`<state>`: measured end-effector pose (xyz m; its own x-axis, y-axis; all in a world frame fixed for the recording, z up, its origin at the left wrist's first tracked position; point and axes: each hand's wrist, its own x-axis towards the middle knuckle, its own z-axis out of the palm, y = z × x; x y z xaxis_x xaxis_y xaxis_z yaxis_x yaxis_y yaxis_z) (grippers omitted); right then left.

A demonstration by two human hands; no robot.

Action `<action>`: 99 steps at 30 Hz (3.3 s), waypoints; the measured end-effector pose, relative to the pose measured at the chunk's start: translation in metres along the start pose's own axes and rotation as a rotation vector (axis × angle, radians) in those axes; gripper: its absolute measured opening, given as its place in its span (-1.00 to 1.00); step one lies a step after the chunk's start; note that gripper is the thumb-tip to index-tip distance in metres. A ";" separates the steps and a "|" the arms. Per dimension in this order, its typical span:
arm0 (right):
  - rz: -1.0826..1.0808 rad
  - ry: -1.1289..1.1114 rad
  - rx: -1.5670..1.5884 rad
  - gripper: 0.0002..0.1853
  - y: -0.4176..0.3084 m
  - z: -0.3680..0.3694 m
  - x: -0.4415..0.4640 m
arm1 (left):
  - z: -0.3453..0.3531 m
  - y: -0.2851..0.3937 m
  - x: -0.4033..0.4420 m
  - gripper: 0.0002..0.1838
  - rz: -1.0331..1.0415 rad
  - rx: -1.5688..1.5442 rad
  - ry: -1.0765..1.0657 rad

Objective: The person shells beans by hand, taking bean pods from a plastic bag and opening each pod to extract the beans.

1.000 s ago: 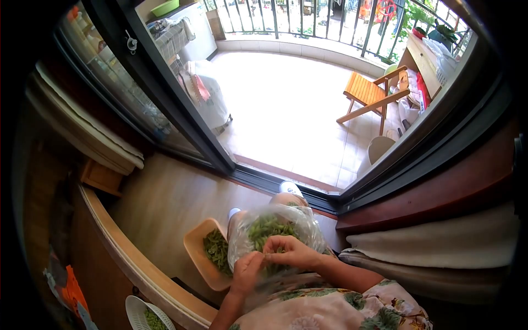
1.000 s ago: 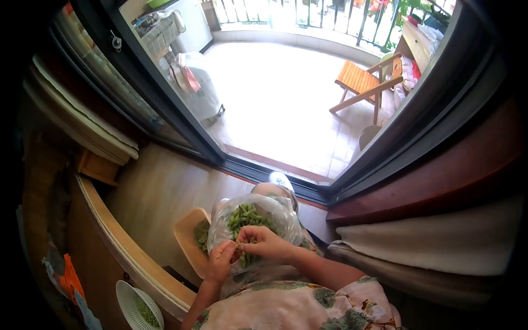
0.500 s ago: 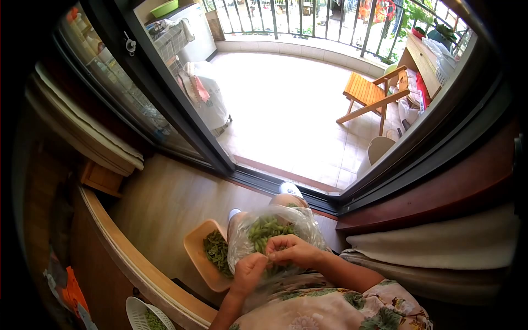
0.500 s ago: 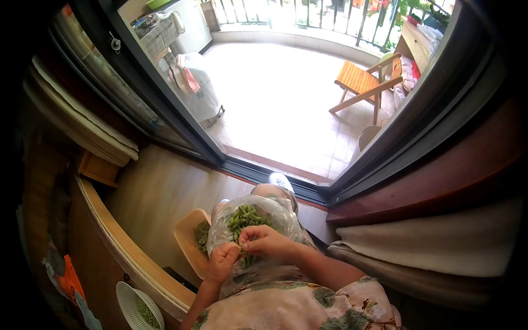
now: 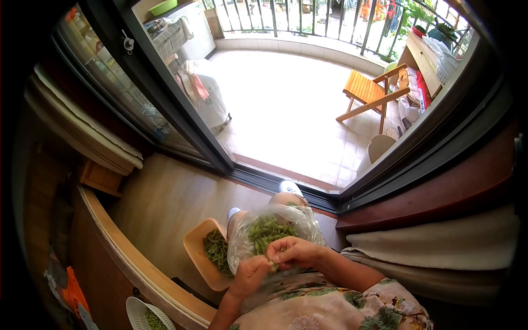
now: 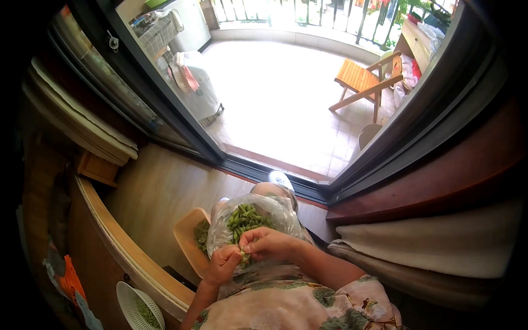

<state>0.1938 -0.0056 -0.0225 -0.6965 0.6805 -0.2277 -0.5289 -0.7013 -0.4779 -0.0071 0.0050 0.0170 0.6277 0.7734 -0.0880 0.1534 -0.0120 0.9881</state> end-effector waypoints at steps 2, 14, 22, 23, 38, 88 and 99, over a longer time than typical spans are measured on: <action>-0.008 -0.019 -0.051 -0.91 -0.004 0.003 -0.002 | 0.000 -0.011 -0.004 -0.79 -0.110 -0.110 -0.004; -0.171 0.136 -0.435 -0.86 -0.008 0.014 -0.002 | 0.002 -0.012 -0.001 -0.76 -0.180 -0.068 0.064; -0.224 0.220 -0.563 -0.88 -0.006 0.018 0.001 | 0.005 -0.021 -0.001 -0.87 -0.249 -0.186 0.061; -0.255 0.227 -0.583 -0.88 -0.003 0.016 0.002 | 0.006 -0.022 -0.001 -0.88 -0.270 -0.229 0.071; -0.674 0.289 -1.273 -0.94 0.002 0.038 0.005 | 0.007 -0.033 -0.005 -0.76 -0.414 -0.600 0.177; -0.236 0.210 -0.999 -0.87 -0.001 0.087 0.091 | -0.142 0.018 -0.256 -0.77 -0.059 -0.037 1.589; -0.297 0.343 -1.015 -0.88 -0.014 0.065 0.051 | -0.161 -0.023 -0.335 -0.74 -0.322 0.271 1.791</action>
<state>0.1337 0.0254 0.0280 -0.3541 0.9252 -0.1365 0.0996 -0.1078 -0.9892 -0.3438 -0.1516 0.0443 -0.8886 0.4312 0.1563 0.3072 0.3064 0.9010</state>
